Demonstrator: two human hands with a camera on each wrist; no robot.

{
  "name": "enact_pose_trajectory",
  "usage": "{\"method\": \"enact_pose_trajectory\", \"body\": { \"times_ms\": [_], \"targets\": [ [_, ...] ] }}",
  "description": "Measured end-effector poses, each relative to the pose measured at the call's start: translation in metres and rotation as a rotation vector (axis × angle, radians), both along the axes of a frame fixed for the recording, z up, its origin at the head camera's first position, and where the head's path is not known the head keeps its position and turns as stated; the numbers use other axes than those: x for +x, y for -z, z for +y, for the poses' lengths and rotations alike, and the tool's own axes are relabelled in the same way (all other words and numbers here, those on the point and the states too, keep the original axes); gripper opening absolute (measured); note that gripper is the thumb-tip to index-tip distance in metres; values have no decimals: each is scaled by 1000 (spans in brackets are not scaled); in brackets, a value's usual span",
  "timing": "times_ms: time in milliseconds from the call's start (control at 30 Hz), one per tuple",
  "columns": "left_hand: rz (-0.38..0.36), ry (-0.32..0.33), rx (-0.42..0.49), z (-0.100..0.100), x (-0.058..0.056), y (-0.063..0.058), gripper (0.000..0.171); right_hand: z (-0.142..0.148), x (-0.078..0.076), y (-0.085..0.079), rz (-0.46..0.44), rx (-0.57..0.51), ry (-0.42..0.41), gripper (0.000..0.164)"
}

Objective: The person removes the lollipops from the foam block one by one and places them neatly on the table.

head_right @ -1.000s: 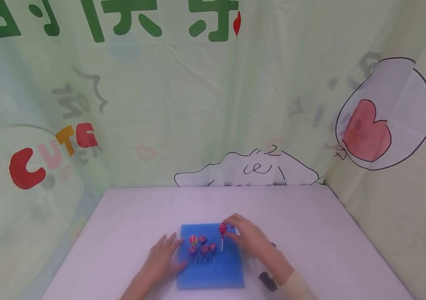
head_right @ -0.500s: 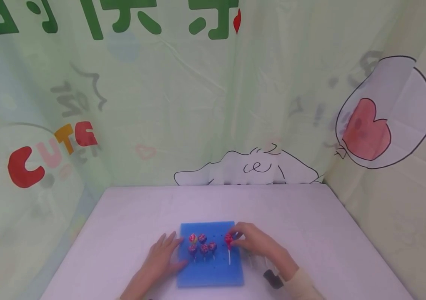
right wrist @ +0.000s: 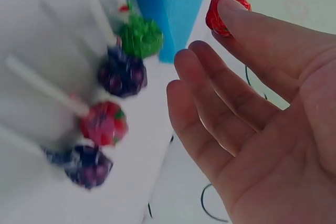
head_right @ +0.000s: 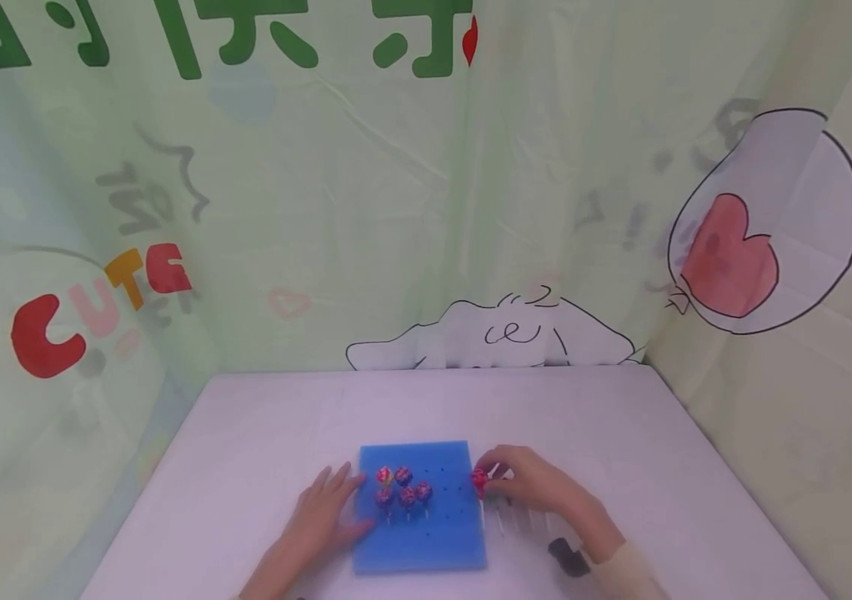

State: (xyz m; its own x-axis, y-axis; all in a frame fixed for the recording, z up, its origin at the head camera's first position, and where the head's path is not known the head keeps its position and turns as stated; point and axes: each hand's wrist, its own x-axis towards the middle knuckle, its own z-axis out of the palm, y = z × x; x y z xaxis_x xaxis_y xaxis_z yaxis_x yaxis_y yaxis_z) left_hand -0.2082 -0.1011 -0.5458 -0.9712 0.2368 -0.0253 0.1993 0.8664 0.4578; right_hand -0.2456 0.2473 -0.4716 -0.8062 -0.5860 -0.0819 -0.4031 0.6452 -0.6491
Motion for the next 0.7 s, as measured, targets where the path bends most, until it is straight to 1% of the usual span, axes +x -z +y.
{"method": "enact_pose_trajectory", "body": {
  "times_ms": [167, 333, 433, 600, 700],
  "targets": [
    [-4, -2, -1, 1, 0, -1, 75, 15, 2, -2, 17, -25, -19, 26],
    [1, -4, -5, 2, 1, -5, 75, 27, 3, 1, -8, -19, 21, 26],
    [0, -5, -4, 2, 2, -6, 75, 34, 4, 2, -3, -12, 30, 28],
    [-2, -2, -5, 3, 2, -6, 75, 46, 5, -2, 13, -4, 35, 29],
    [-4, 0, -2, 3, 2, -5, 74, 54, 5, -4, 6, 7, 52, 28]
  ]
}}
